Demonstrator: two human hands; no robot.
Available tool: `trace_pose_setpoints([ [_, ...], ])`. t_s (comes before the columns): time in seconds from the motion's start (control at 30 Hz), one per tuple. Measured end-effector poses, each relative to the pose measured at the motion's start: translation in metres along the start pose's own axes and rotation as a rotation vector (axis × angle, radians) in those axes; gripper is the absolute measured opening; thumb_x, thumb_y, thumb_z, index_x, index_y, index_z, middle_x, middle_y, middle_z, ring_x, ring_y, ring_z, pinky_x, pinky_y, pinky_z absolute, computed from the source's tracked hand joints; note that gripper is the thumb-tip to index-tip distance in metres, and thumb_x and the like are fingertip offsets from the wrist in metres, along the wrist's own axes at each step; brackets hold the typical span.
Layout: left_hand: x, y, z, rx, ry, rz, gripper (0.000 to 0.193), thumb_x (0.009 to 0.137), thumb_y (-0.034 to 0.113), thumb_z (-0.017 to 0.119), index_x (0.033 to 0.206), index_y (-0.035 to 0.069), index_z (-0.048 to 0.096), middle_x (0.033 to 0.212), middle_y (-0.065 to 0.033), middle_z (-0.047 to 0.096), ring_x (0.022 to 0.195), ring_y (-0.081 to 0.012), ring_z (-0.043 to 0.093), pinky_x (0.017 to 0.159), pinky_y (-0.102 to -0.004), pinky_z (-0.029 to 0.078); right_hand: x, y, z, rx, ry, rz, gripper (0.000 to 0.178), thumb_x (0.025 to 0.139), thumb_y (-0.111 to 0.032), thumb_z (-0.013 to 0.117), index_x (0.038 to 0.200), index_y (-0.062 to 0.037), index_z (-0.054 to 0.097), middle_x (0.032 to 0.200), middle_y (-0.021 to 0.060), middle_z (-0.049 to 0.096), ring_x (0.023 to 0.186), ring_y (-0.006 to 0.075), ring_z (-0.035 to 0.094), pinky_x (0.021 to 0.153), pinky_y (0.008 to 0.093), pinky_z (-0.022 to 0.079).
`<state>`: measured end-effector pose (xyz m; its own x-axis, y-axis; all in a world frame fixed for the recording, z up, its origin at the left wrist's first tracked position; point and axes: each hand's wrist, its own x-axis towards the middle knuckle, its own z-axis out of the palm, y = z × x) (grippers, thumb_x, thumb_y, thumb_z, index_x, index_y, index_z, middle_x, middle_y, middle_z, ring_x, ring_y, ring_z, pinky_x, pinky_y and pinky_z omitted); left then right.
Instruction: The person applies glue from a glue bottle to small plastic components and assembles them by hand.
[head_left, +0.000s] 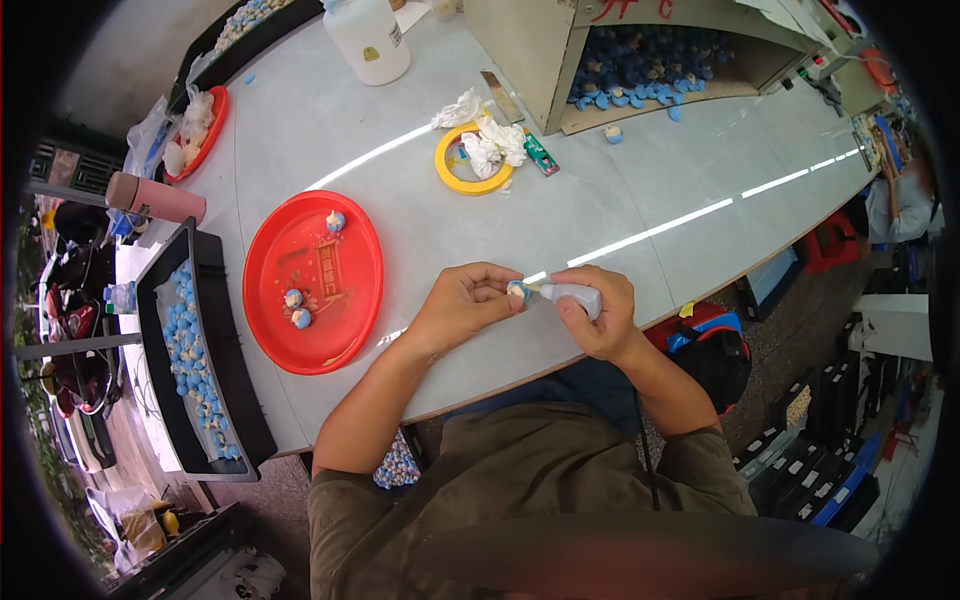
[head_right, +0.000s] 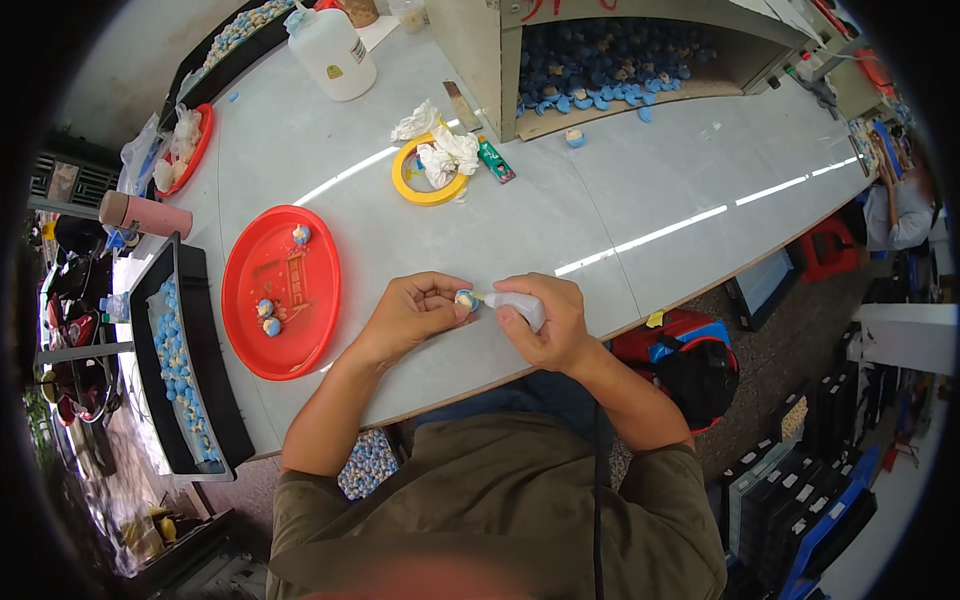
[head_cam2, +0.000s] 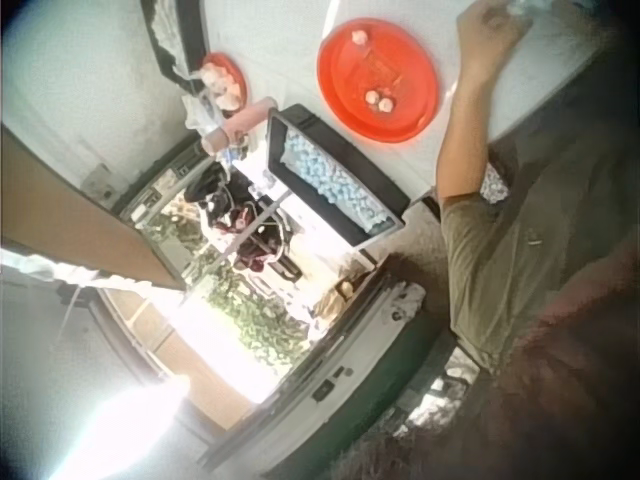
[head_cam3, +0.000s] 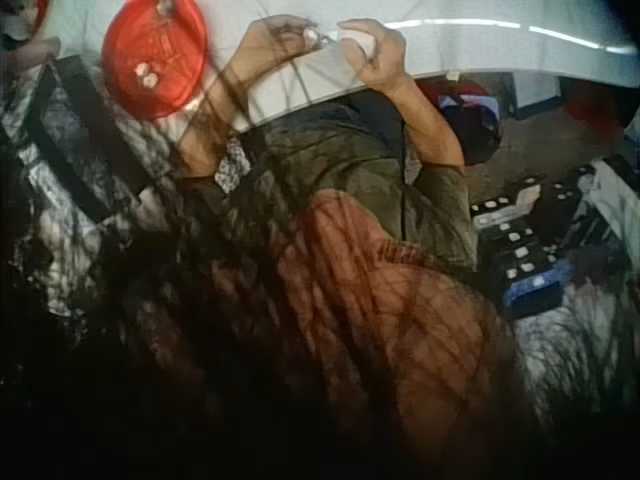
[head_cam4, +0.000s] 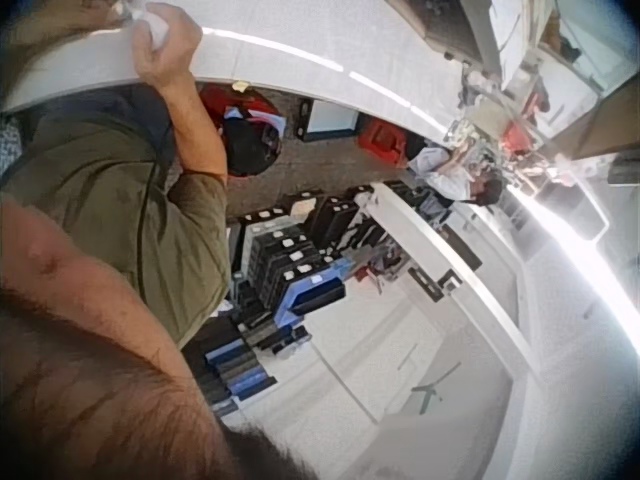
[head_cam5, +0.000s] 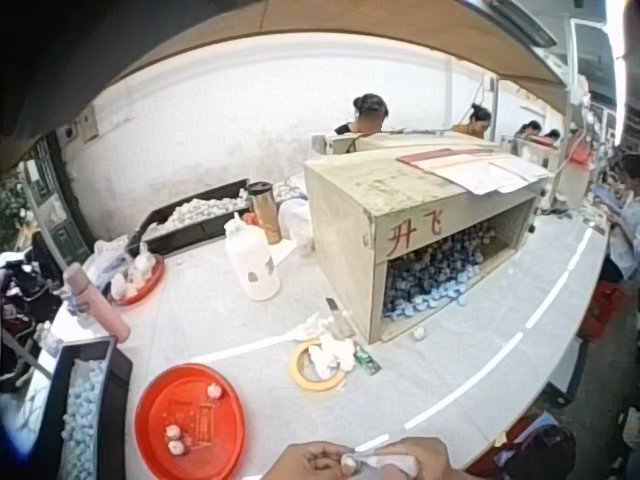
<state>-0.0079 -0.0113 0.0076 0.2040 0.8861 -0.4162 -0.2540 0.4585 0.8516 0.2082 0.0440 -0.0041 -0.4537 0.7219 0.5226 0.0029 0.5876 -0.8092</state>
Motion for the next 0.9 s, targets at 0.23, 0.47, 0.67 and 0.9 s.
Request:
trace_pose_setpoints([
  [0.23,0.0007,-0.0014,0.0016,-0.02,0.02,0.017,0.029,0.087,0.0,0.068,0.113,-0.009,0.058,0.102,-0.0136,0.066,0.095,-0.0167,0.067,0.082,-0.025,0.054,0.0,-0.0022,0.0014,-0.098,0.026,-0.068,0.019,0.077,-0.006,0.067,0.094,0.0028,0.063,0.069,0.0137,0.063,0.055,0.0256,0.06,0.051,0.0323,0.046],
  [0.47,0.001,-0.0024,0.0011,-0.035,0.053,0.014,0.028,0.087,0.002,0.067,0.112,-0.006,0.058,0.103,-0.0141,0.066,0.094,-0.0199,0.068,0.082,-0.0271,0.055,-0.0032,-0.0036,0.0042,-0.263,0.06,-0.218,0.021,0.073,-0.008,0.069,0.091,0.0005,0.063,0.066,0.0114,0.061,0.05,0.0256,0.056,0.048,0.0332,0.044],
  [0.67,0.0013,-0.0029,0.003,-0.017,0.067,0.018,0.027,0.087,0.003,0.067,0.111,-0.006,0.058,0.1,-0.0134,0.066,0.092,-0.019,0.068,0.079,-0.0265,0.055,-0.0034,-0.0026,0.0049,-0.281,0.086,-0.251,0.021,0.073,-0.009,0.069,0.091,-0.0004,0.062,0.065,0.0104,0.06,0.05,0.0251,0.056,0.048,0.0332,0.043],
  [0.9,0.0019,-0.0027,0.0033,-0.032,0.091,0.013,0.028,0.087,0.003,0.068,0.11,-0.007,0.057,0.101,-0.0147,0.066,0.093,-0.0199,0.068,0.079,-0.0254,0.055,-0.0032,-0.0064,0.0051,-0.358,0.086,-0.319,0.023,0.071,-0.009,0.07,0.091,-0.0001,0.062,0.065,0.0094,0.059,0.05,0.0239,0.056,0.047,0.0327,0.044],
])
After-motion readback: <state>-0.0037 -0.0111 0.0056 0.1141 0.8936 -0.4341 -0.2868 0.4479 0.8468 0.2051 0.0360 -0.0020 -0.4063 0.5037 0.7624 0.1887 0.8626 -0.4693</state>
